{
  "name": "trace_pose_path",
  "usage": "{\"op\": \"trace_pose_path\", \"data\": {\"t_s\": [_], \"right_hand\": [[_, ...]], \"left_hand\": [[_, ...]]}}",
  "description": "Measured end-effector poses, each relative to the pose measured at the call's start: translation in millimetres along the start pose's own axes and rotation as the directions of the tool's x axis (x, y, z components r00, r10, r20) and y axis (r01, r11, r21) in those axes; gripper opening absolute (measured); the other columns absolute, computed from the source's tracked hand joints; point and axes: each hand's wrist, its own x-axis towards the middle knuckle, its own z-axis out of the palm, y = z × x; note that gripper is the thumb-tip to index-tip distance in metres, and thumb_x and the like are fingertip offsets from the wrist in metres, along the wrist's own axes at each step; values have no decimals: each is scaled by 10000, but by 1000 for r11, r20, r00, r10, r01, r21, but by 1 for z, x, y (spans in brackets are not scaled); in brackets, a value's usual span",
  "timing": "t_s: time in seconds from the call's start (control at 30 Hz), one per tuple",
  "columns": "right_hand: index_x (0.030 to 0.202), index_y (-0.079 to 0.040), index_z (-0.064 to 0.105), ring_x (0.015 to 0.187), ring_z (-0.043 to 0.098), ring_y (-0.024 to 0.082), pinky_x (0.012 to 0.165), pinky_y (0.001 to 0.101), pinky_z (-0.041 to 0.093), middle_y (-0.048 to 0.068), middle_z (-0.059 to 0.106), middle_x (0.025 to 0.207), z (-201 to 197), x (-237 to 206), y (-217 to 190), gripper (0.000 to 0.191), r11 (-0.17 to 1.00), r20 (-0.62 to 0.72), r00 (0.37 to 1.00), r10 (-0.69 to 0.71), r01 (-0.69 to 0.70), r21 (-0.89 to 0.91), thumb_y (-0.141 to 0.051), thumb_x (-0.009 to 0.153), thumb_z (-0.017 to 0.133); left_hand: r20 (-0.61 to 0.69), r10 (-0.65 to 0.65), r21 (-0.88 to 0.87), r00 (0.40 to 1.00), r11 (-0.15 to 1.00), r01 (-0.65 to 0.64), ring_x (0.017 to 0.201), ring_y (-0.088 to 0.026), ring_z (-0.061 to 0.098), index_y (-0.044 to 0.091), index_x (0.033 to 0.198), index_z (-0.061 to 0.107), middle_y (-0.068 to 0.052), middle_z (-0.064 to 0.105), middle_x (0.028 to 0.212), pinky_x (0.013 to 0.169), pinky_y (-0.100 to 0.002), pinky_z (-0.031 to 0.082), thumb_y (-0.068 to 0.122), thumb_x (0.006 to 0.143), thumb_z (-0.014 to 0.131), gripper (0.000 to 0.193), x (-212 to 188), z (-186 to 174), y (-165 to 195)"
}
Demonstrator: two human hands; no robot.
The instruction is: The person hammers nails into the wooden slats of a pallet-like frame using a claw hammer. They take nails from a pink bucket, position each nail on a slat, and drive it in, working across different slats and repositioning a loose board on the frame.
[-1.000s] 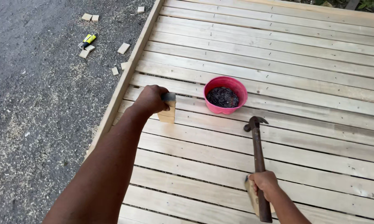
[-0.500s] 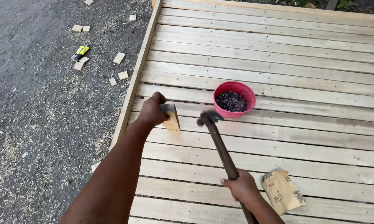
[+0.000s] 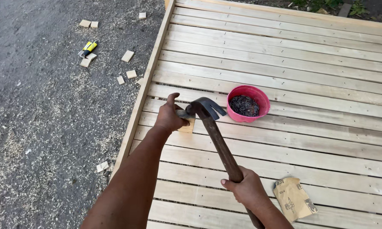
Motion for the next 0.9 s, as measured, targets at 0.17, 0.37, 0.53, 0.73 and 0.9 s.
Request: {"op": "trace_pose_path", "data": {"t_s": [0.17,0.37,0.53,0.73,0.9], "right_hand": [[866,11,634,452,466,170,448,367,408,57,509,574,1,14,10,274,998,26,998,-57,56,34,-171,807,829],[969,-39,714,641,613,183,656,369,530,59,664,686,5,20,12,334,972,-34,994,-103,93,-217,-286,795,855],[1071,-57,731,684,631,170,689,349,533,47,694,715,7,17,14,381,974,-52,989,-135,123,-192,-274,781,847],[1094,-53,721,683,615,160,689,343,534,45,675,711,8,10,11,398,975,-24,993,-117,110,-191,-283,794,844],[1084,-55,731,669,577,150,677,341,521,45,645,700,9,5,10,376,978,-19,993,-115,110,-179,-281,804,838]], "left_hand": [[-32,-8,17,999,1000,9,1065,-298,708,167,1522,345,-142,732,1159,926,-365,595,126,533,1002,1187,-3,-3,0],[-49,-31,-9,998,1000,30,1070,-287,711,171,1536,325,-151,706,1220,912,-369,617,107,531,995,1209,0,-6,2],[-28,-82,27,996,996,83,1078,-291,703,182,1551,312,-155,703,1227,905,-367,620,101,539,993,1223,-5,-8,4],[-37,-74,34,997,997,76,1087,-285,706,186,1563,304,-154,706,1217,927,-359,606,112,533,1001,1245,-8,-8,6],[-27,-50,72,998,996,52,1078,-285,692,184,1551,317,-157,684,1218,917,-354,595,118,541,1016,1230,-6,-11,3]]}}
